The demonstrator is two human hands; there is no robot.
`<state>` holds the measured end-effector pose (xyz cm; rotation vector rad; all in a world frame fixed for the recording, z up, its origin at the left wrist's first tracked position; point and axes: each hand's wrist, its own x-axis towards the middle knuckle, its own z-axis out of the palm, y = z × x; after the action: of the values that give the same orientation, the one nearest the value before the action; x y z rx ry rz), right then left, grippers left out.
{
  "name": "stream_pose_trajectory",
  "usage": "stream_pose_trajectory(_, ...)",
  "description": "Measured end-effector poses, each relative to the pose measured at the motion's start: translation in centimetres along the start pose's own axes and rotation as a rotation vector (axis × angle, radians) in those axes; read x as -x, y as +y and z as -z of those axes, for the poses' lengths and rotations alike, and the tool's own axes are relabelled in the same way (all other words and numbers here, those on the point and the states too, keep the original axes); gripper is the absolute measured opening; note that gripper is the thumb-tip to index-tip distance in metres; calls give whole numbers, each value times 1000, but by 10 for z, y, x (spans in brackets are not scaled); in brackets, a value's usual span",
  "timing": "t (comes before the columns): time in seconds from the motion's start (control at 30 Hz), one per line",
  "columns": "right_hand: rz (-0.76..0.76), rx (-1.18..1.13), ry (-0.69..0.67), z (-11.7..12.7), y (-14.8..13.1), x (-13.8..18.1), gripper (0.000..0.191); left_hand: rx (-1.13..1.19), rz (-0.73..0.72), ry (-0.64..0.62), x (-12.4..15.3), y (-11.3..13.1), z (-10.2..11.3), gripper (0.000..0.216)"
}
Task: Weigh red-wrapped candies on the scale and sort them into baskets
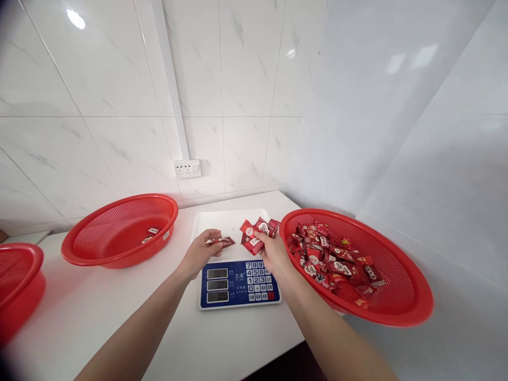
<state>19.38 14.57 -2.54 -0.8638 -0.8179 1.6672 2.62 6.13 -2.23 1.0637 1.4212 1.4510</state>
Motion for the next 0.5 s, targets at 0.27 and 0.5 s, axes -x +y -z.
stream_pose_trajectory(0.27, -14, -38, 6, 0, -3, 5, 37, -227, -80, 78, 2, -3, 1, 30)
stream_pose_trajectory(0.5, -160, 59, -215, -9, -5, 24, 29, -185, -81, 48, 2, 6, -6, 27)
